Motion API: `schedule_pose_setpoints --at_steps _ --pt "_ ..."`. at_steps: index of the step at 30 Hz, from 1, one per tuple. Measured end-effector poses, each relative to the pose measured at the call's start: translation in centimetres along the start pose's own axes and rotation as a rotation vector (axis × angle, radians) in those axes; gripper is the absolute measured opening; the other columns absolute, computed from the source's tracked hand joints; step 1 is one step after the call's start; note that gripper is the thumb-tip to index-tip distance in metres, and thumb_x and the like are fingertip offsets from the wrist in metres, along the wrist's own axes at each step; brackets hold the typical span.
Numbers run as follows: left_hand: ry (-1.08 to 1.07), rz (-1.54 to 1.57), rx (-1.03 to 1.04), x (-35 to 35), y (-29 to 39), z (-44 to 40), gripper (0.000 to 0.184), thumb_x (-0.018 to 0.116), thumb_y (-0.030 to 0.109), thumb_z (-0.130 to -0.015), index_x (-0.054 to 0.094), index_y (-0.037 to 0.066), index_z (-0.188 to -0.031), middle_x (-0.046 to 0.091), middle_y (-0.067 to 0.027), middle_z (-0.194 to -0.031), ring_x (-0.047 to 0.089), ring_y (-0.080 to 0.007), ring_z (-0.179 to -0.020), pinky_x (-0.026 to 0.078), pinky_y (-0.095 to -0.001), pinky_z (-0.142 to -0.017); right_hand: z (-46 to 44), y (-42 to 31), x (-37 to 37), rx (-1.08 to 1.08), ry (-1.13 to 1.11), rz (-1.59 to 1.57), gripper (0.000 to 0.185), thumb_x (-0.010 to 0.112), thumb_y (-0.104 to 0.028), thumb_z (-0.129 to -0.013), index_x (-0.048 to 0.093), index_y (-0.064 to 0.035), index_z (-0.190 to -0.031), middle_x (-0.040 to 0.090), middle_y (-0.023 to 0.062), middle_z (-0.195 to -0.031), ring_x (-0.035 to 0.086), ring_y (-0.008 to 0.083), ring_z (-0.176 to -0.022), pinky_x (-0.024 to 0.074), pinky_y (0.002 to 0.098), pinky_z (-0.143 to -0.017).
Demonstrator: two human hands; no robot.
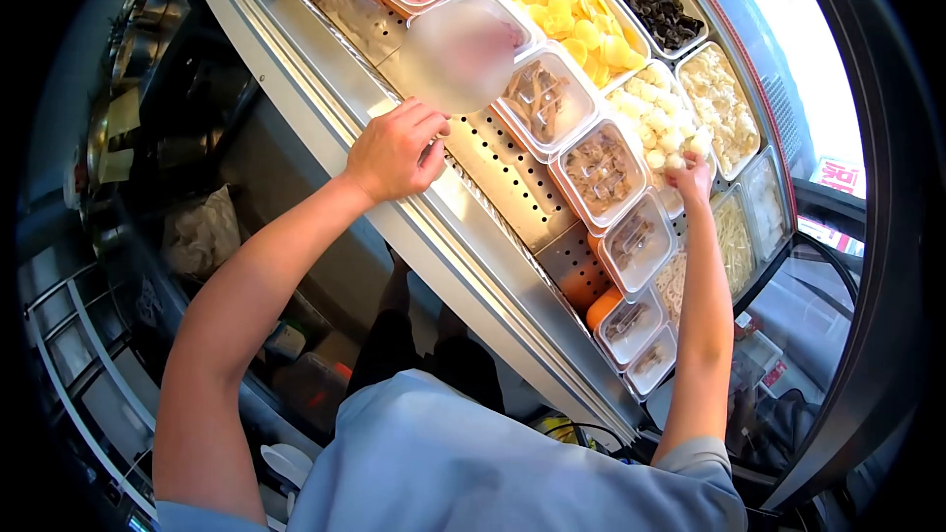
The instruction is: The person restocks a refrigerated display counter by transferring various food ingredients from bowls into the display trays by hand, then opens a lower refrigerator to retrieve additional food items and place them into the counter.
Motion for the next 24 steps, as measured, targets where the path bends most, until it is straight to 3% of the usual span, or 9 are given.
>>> schedule_pose_setpoints --at_steps 2,4,7,10,11,13,20,21,24 --pt "0.001 0.020 0.001 0.0 0.0 0.0 0.013 0.061 0.002 -0.075 0.061 0.002 -0.088 0.067 -0.0118 -0.104 0.064 -0.0307 -0.098 0.055 -0.0388 -0.080 4.7 -4.7 -1.1 -0.381 0.284 0.614 0.057 0.083 -0.022 -0.070 0.061 -0.0027 -0.119 0.064 0.0235 -0.111 0.067 0.0380 -0.086 0.0561 0.0412 -0.076" --pt "0.001 0.016 0.002 0.0 -0.1 0.0 0.013 0.061 0.002 -0.075 0.061 0.002 -0.088 0.067 -0.0116 -0.105 0.064 -0.0307 -0.098 0.054 -0.0390 -0.080 5.6 -5.7 -0.4 -0.388 0.248 0.603 0.057 0.084 -0.032 -0.070 0.064 -0.0057 -0.117 0.067 0.0271 -0.104 0.067 0.0419 -0.088 0.0534 0.0455 -0.080" --pt "-0.002 -0.002 0.020 0.1 0.1 0.0 0.011 0.061 0.004 -0.076 0.062 0.003 -0.087 0.068 -0.0111 -0.103 0.064 -0.0293 -0.097 0.055 -0.0384 -0.078 3.0 -3.5 2.6 -0.234 -0.006 0.495 0.052 0.086 -0.032 -0.067 0.066 -0.0067 -0.108 0.071 0.0234 -0.086 0.070 0.0311 -0.087 0.0534 0.0441 -0.077" --pt "-0.003 -0.016 0.039 0.2 0.1 -0.2 0.009 0.061 0.006 -0.077 0.062 0.004 -0.086 0.067 -0.0106 -0.101 0.064 -0.0276 -0.096 0.055 -0.0376 -0.077 2.6 -3.8 2.5 0.019 -0.160 0.308 0.047 0.087 -0.023 -0.064 0.064 -0.0041 -0.101 0.071 0.0231 -0.092 0.069 0.0329 -0.092 0.0531 0.0427 -0.079" --pt "-0.001 -0.014 0.033 0.2 0.1 -0.2 0.009 0.061 0.006 -0.077 0.062 0.004 -0.086 0.067 -0.0105 -0.101 0.064 -0.0276 -0.096 0.055 -0.0376 -0.076 1.6 -2.8 2.6 0.021 -0.156 0.307 0.047 0.087 -0.023 -0.064 0.064 -0.0041 -0.101 0.071 0.0231 -0.092 0.069 0.0329 -0.092 0.0531 0.0427 -0.079" --pt "-0.005 -0.005 0.023 0.2 0.1 -0.1 0.009 0.061 0.005 -0.077 0.062 0.004 -0.086 0.067 -0.0104 -0.101 0.064 -0.0278 -0.096 0.055 -0.0378 -0.076 -0.5 -2.2 1.5 -0.356 0.220 0.623 0.046 0.084 -0.021 -0.065 0.063 -0.0044 -0.102 0.068 0.0238 -0.102 0.066 0.0350 -0.099 0.0519 0.0438 -0.084" --pt "-0.006 -0.005 0.028 0.3 0.0 -0.3 0.011 0.061 0.004 -0.076 0.061 0.003 -0.087 0.066 -0.0111 -0.101 0.064 -0.0287 -0.096 0.054 -0.0385 -0.077 6.6 -4.9 -1.9 -0.142 0.298 0.569 0.049 0.083 -0.029 -0.068 0.065 -0.0020 -0.104 0.068 0.0223 -0.105 0.064 0.0386 -0.103 0.0507 0.0452 -0.089" --pt "-0.006 -0.005 0.031 0.2 0.0 -0.4 0.011 0.060 0.004 -0.076 0.061 0.003 -0.087 0.066 -0.0113 -0.101 0.064 -0.0290 -0.096 0.054 -0.0387 -0.077 5.8 -4.1 -1.3 -0.028 0.204 0.564 0.040 0.081 -0.032 -0.070 0.069 0.0005 -0.091 0.069 0.0182 -0.083 0.068 0.0343 -0.082 0.0533 0.0430 -0.076" --pt "-0.018 -0.008 0.032 0.3 0.4 -0.4 0.011 0.060 0.003 -0.076 0.061 0.003 -0.087 0.066 -0.0116 -0.101 0.064 -0.0294 -0.096 0.054 -0.0389 -0.077 4.3 -2.7 1.8 0.097 -0.138 0.407 0.033 0.080 -0.031 -0.072 0.069 -0.0001 -0.075 0.063 0.0122 -0.062 0.062 0.0260 -0.058 0.0505 0.0374 -0.058"
Point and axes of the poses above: each hand's wrist, its own z-axis away from the middle knuckle, its own x-axis out of the palm, y = z × x, the point moved 7 cm from there along -z, towards the middle knuckle
